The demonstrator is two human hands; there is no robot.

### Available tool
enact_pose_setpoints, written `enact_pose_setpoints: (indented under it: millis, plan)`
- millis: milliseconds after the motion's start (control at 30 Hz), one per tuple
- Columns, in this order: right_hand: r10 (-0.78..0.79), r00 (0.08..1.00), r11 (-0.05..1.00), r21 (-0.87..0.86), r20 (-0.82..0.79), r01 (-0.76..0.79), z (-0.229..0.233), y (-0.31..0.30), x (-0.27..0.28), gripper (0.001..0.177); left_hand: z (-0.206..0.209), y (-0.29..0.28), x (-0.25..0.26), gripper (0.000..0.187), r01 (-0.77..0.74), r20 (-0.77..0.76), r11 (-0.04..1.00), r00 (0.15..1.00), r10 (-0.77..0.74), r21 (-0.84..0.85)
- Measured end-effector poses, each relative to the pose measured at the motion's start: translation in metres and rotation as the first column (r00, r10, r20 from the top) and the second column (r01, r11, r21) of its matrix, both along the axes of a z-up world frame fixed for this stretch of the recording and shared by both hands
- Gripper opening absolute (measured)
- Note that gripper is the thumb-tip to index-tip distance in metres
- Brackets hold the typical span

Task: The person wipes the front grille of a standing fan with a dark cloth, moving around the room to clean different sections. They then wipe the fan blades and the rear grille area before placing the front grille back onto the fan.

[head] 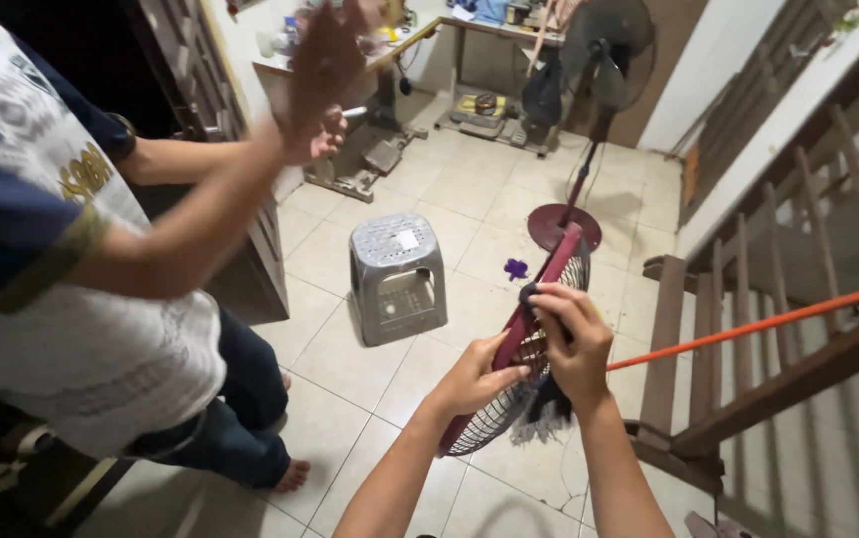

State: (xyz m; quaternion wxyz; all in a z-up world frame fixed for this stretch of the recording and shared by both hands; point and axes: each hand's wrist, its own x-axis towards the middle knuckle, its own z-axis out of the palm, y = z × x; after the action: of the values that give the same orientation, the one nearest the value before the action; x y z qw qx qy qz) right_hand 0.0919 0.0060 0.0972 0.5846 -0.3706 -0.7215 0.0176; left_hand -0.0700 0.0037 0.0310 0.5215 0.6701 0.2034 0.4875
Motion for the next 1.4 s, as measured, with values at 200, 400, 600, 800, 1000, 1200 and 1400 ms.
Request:
enact_pose_setpoints:
  millis: [200, 400, 600, 800, 1000, 1200, 1400]
  plan:
    - [-0.076, 0.997, 0.993, 0.089, -0.006, 0.076, 0.009, 0.028, 0.028, 0.013, 0.019, -0.016, -0.002, 0.047, -0.010, -0.130, 1.000, 0.991, 0.012, 0.015]
    - [-0.159, 0.977, 0.982, -0.128, -0.144, 0.141, -0.012, 0.092, 0.078, 0.011, 0.004, -0.042, -0.003, 0.048, 0.017, -0.202, 0.999, 0.979, -0.023, -0.028]
    - [-0.165, 0.973, 0.986, -0.049, -0.161, 0.159, -0.008, 0.064, 0.090, 0.010, 0.018, -0.057, 0.008, 0.051, 0.133, -0.040, 0.990, 0.991, -0.131, 0.038]
    - [-0.056, 0.998, 0.996, 0.067, -0.012, 0.057, -0.004, -0.033, 0.054, 0.017, 0.007, -0.066, 0.023, 0.055, 0.059, -0.080, 0.998, 0.995, -0.058, 0.010]
    - [-0.019, 0.987, 0.998, 0.058, 0.158, 0.010, -0.010, -0.111, 0.048, 0.019, -0.022, -0.063, 0.050, 0.036, 0.116, -0.072, 0.991, 0.990, -0.121, -0.068]
    - [-0.088, 0.976, 0.995, 0.069, 0.197, 0.076, -0.013, -0.135, 0.068, 0.022, -0.010, -0.066, 0.072, 0.041, 0.177, -0.060, 0.981, 0.983, -0.173, 0.077]
    - [-0.322, 0.936, 0.944, 0.117, 0.144, 0.307, -0.012, -0.099, 0.117, 0.022, 0.001, -0.053, 0.087, 0.054, 0.275, -0.125, 0.959, 0.956, -0.264, 0.072]
